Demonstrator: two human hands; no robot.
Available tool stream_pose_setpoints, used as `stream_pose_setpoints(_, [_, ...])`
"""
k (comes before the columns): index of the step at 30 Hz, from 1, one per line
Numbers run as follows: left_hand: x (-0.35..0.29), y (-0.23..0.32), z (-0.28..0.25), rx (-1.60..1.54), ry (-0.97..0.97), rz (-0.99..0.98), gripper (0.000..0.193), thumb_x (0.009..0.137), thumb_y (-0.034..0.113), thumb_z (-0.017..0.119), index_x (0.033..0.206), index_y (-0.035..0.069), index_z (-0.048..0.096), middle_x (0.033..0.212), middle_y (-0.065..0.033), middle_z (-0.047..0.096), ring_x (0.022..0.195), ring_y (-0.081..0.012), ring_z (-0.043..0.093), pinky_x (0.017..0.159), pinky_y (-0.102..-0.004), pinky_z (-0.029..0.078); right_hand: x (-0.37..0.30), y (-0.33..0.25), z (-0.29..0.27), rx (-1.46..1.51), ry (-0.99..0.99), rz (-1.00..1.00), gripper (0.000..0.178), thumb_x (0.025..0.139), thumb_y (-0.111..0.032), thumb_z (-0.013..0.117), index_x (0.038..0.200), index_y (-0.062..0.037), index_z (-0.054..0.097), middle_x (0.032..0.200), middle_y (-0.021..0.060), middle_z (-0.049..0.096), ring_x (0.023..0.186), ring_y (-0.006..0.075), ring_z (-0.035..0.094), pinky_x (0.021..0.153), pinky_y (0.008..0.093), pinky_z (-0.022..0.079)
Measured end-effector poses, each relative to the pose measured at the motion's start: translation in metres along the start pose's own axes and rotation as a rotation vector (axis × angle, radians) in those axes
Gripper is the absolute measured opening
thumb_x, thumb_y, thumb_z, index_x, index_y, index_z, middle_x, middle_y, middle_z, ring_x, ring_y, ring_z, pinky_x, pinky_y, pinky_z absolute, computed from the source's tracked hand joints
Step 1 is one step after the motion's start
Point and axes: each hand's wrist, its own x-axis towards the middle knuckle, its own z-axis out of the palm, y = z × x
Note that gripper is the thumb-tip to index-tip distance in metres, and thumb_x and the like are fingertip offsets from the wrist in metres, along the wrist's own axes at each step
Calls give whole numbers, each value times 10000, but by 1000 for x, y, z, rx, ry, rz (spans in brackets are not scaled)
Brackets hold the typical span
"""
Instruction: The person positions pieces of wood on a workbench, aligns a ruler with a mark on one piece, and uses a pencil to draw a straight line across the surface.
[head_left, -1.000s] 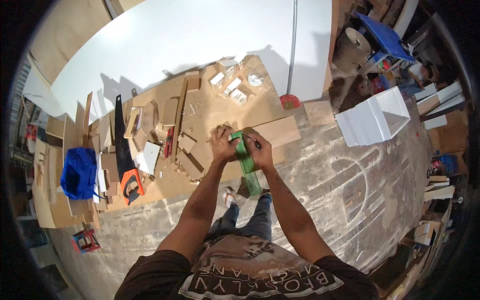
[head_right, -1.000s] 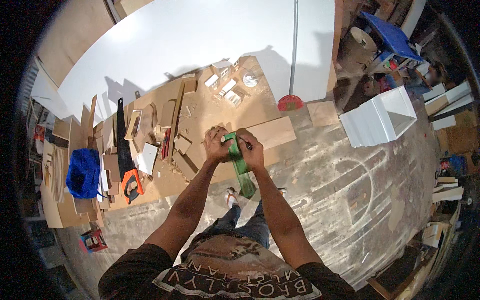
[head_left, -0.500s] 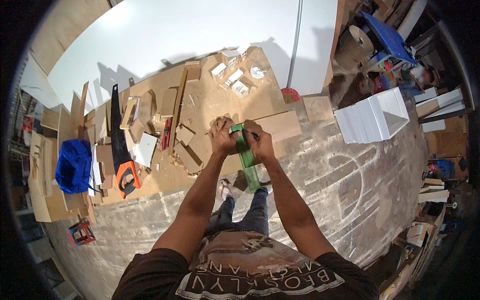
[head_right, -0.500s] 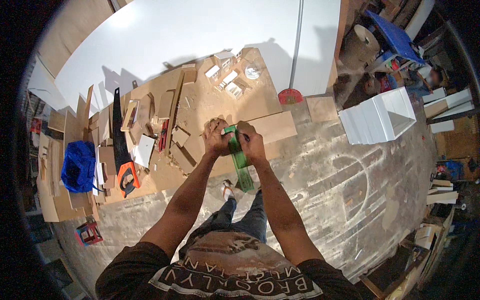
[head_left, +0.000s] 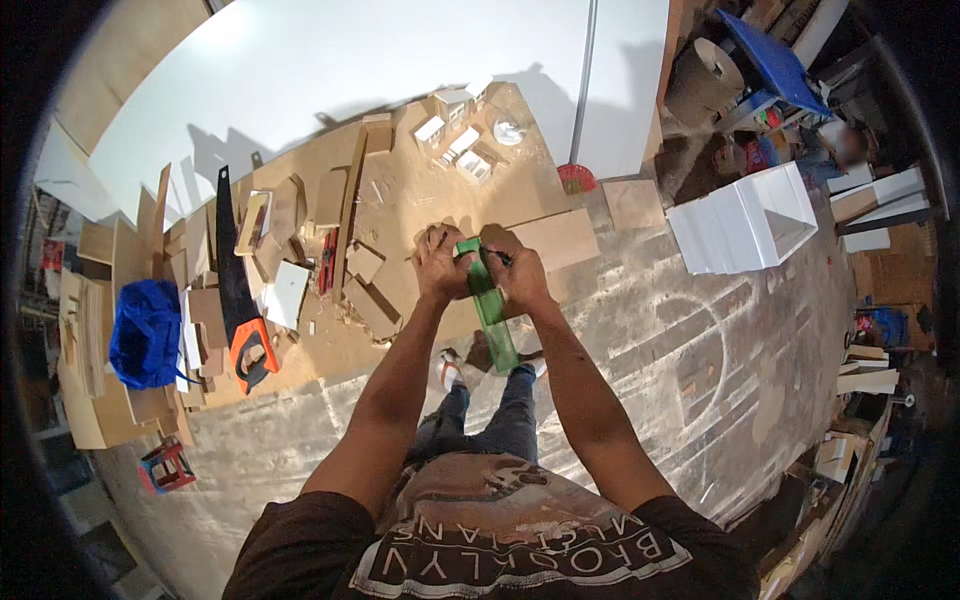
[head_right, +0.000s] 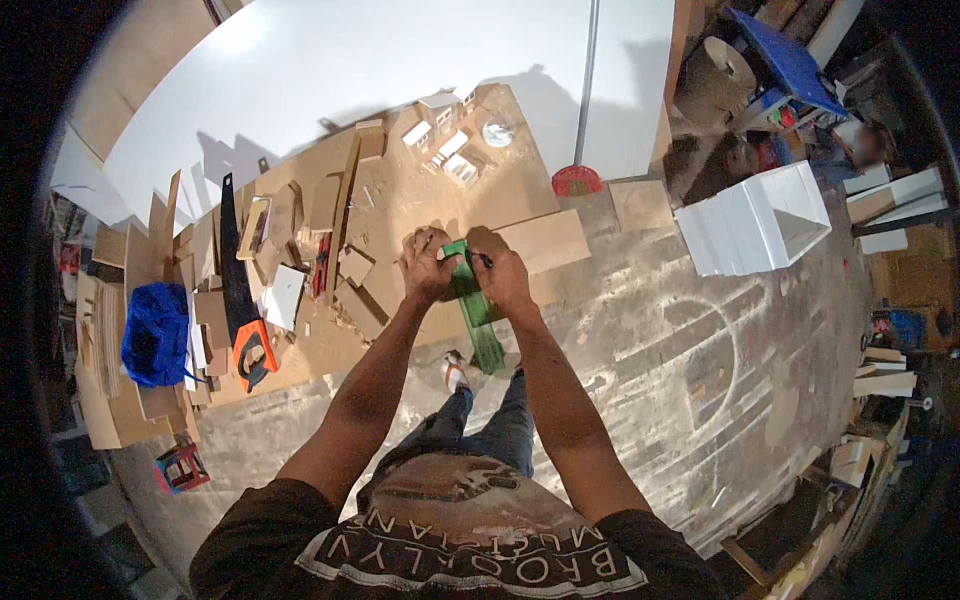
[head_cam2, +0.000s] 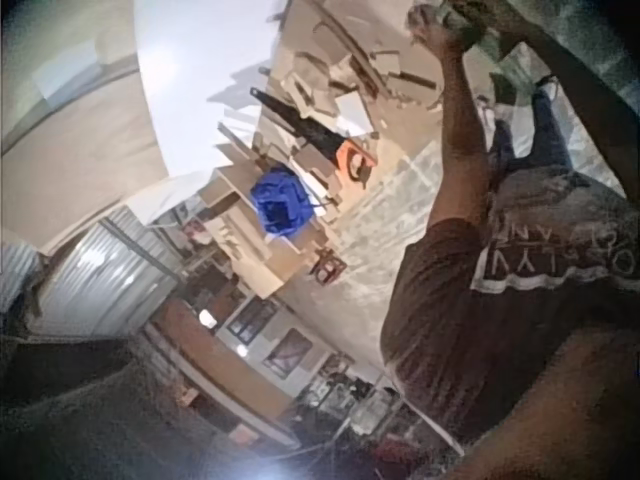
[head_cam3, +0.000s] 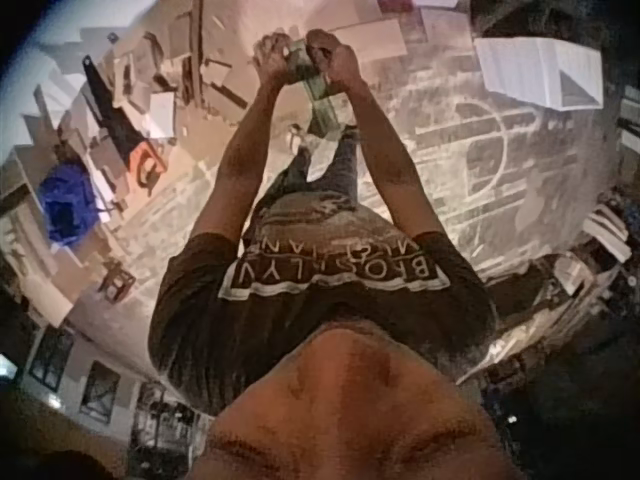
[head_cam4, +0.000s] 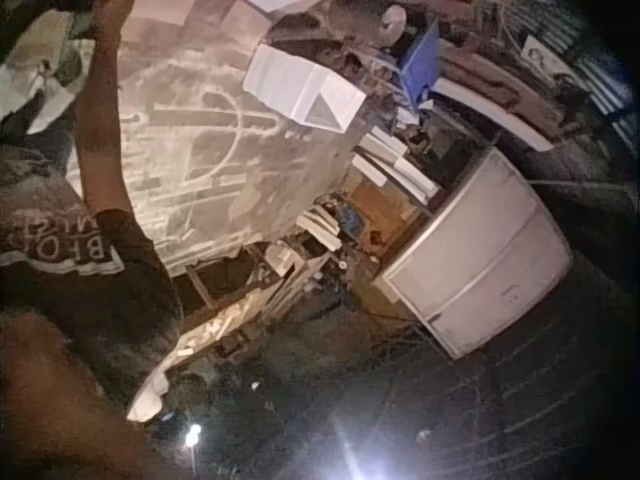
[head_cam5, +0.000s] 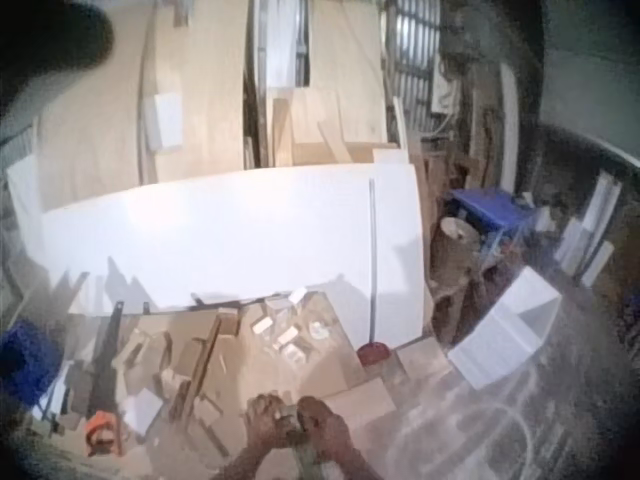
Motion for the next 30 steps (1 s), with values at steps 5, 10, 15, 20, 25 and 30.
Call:
stream_pose_setpoints(5, [0,11,-6,7,-58,-35,414,764,319,779,1138,215,635,1366,-9,497,1400,-320,337,1090,-566,277,-47,1,-12,-102,37,23,226,880,-210,663,1054,-72,705,961,227,697,863,417,681,730,432,550])
stream_pose_setpoints(10, [0,12,-4,26,-16,-22,433,748,371,794,1125,216,647,1316,-28,541,1374,-349,354,1081,-561,284,-82,7,-23,-161,-87,75,237,872,-189,694,1061,-46,697,923,198,712,854,350,709,719,392,551])
stream_pose_setpoints(15, [1,-4,2,-31,47,44,444,759,355,778,1127,155,629,1345,-92,519,1366,-363,373,1089,-546,285,-83,-5,-25,39,12,253,230,859,-211,714,1018,-47,689,924,184,692,844,344,705,741,406,551])
stream_pose_setpoints(20, [0,0,4,2,78,43,480,743,345,795,1137,131,623,1344,-117,516,1346,-374,392,1084,-534,301,-85,3,-11,113,65,96,172,866,-144,701,996,-39,658,947,183,675,817,335,701,717,397,543])
stream_pose_setpoints(25, [1,2,0,13,31,13,472,749,346,795,1138,128,640,1400,-127,506,1362,-372,381,1098,-534,292,-89,11,-2,62,63,65,166,853,-67,685,1002,-28,623,972,172,659,817,332,686,695,389,535])
stream_pose_setpoints(30, [-1,-3,2,41,-12,-28,481,766,359,786,1173,138,652,1484,-114,468,1399,-354,354,1119,-544,274,-86,5,0,56,91,8,195,843,-45,684,1024,-27,616,978,171,648,835,357,675,719,401,543])
